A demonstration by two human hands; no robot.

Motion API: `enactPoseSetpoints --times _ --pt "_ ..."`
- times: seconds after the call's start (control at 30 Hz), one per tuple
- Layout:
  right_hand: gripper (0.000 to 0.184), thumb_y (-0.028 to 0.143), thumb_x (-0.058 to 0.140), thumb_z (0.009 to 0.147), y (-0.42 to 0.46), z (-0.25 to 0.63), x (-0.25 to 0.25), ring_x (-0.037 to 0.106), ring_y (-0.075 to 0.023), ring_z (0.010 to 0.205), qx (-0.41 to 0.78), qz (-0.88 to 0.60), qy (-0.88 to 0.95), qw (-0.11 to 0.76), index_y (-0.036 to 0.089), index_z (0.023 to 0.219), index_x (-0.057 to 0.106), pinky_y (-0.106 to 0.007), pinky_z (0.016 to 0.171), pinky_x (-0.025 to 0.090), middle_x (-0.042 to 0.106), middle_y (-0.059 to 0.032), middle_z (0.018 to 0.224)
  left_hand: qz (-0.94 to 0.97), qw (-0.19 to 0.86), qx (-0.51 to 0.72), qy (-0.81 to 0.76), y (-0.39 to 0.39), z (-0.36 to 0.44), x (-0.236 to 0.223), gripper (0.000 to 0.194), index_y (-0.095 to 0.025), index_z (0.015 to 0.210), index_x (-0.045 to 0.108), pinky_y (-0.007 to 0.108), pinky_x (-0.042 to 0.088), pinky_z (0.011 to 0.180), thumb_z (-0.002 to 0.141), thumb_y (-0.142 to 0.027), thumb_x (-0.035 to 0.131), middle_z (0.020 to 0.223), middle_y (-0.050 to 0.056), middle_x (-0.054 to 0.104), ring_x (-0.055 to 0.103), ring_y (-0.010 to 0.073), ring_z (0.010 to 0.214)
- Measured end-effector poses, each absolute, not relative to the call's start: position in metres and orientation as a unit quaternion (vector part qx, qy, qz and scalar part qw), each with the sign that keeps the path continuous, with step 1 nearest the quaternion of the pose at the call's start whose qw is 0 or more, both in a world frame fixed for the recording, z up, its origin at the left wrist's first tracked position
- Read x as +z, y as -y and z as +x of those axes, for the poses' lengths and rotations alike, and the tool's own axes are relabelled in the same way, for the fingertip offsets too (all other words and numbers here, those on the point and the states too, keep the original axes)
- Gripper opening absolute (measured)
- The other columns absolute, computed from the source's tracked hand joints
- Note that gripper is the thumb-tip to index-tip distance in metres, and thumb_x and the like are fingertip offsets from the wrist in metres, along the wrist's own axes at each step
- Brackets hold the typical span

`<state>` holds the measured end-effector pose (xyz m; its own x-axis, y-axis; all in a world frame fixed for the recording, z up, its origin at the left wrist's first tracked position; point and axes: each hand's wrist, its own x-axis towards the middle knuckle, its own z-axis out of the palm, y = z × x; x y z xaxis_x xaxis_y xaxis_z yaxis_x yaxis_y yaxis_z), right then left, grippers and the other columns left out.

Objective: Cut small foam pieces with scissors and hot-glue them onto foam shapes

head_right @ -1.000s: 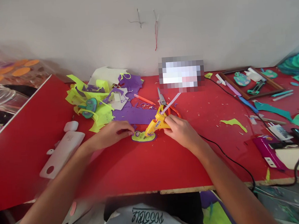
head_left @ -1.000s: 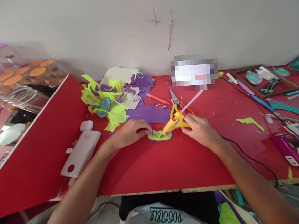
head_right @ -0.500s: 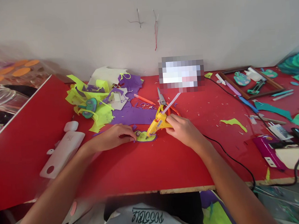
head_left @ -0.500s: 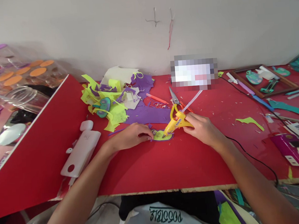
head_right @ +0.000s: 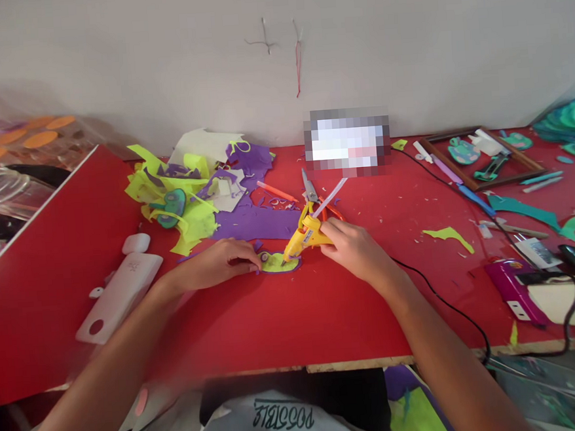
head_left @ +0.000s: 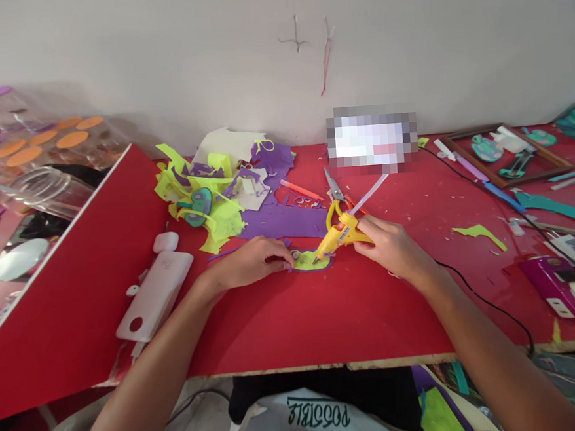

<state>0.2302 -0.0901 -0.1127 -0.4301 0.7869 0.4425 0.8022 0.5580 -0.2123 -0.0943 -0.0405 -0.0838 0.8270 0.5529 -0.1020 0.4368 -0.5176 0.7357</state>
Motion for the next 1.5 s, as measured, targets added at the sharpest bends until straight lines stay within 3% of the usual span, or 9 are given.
enactPoseSetpoints --times 0.17,0.27,0.43,0.63,0.83,1.07,1.17,1.33,1.5 --pt "0.017 0.015 0.053 0.09 0.09 0.23 -0.113 0.064 -0.0213 0.071 -0.024 -0.473 0.842 0.258 0.021 0.103 0.061 -0.032 0.06 0.047 0.064 -0.0032 0.081 0.87 0.396 0.069 -0.287 0.041 -0.095 -0.084 0.021 -0.024 0.098 0.078 0.024 0.048 0.081 0.097 -0.024 0.057 0.099 0.004 0.078 0.07 0.0158 0.087" --pt "0.006 0.026 0.059 0.091 0.09 0.228 -0.111 0.065 -0.0223 0.071 -0.018 -0.486 0.833 0.266 0.022 0.096 0.057 -0.033 0.059 0.047 0.063 -0.0034 0.08 0.871 0.395 0.067 -0.284 0.041 -0.095 -0.084 0.021 -0.025 0.097 0.078 0.023 0.048 0.081 0.097 -0.023 0.057 0.099 0.004 0.078 0.07 0.0155 0.087" --pt "0.028 0.048 0.065 0.093 0.092 0.225 -0.107 0.068 -0.0255 0.073 -0.007 -0.508 0.824 0.252 0.022 0.1 0.057 -0.034 0.058 0.049 0.066 -0.0061 0.083 0.877 0.383 0.064 -0.284 0.041 -0.094 -0.085 0.021 -0.024 0.097 0.077 0.023 0.047 0.082 0.098 -0.022 0.056 0.1 0.003 0.077 0.07 0.0152 0.088" --pt "0.058 0.06 0.065 0.092 0.092 0.232 -0.105 0.072 -0.0307 0.082 0.02 -0.547 0.797 0.253 0.019 0.131 0.055 -0.035 0.06 0.05 0.073 -0.0122 0.096 0.879 0.378 0.064 -0.284 0.042 -0.094 -0.086 0.019 -0.023 0.097 0.076 0.021 0.046 0.081 0.098 -0.02 0.057 0.1 0.003 0.077 0.069 0.0141 0.088" --pt "0.051 0.069 0.062 0.089 0.084 0.262 -0.098 0.071 -0.0313 0.083 0.101 -0.633 0.744 0.189 0.023 0.11 0.061 -0.033 0.061 0.047 0.074 -0.0115 0.095 0.885 0.371 0.064 -0.275 0.04 -0.096 -0.087 0.018 -0.022 0.099 0.076 0.02 0.045 0.082 0.098 -0.019 0.058 0.101 0.002 0.077 0.069 0.0132 0.09" --pt "0.056 0.068 0.034 0.101 0.076 0.285 -0.098 0.061 -0.0257 0.064 0.069 -0.709 0.686 0.146 0.022 0.085 0.061 -0.031 0.056 0.031 0.065 -0.008 0.067 0.885 0.37 0.072 -0.275 0.041 -0.096 -0.089 0.016 -0.023 0.099 0.074 0.021 0.045 0.082 0.098 -0.02 0.059 0.101 0.002 0.076 0.069 0.0135 0.09" --pt "0.065 0.067 0.025 0.103 0.073 0.292 -0.098 0.059 -0.0255 0.061 0.031 -0.746 0.648 0.15 0.02 0.08 0.064 -0.033 0.057 0.027 0.066 -0.0118 0.066 0.873 0.364 0.116 -0.302 0.043 -0.095 -0.091 0.013 -0.021 0.101 0.07 0.022 0.046 0.08 0.098 -0.022 0.058 0.1 0.002 0.075 0.068 0.014 0.089" --pt "0.073 0.065 0.023 0.103 0.07 0.303 -0.098 0.065 -0.0297 0.07 0.013 -0.796 0.598 0.091 0.016 0.083 0.072 -0.035 0.062 0.033 0.073 -0.0203 0.08 0.846 0.346 0.176 -0.365 0.045 -0.094 -0.091 0.013 -0.02 0.094 0.06 0.021 0.041 0.066 0.1 -0.031 0.055 0.081 -0.002 0.064 0.056 0.0108 0.069" --pt "0.076 0.061 0.022 0.104 0.069 0.313 -0.1 0.07 -0.0353 0.081 0.037 -0.828 0.557 0.056 0.011 0.096 0.079 -0.039 0.069 0.042 0.075 -0.0242 0.086 0.836 0.327 0.192 -0.398 0.046 -0.092 -0.091 0.015 -0.021 0.094 0.05 0.023 0.038 0.064 0.103 -0.033 0.049 0.079 -0.004 0.058 0.049 0.0111 0.068"
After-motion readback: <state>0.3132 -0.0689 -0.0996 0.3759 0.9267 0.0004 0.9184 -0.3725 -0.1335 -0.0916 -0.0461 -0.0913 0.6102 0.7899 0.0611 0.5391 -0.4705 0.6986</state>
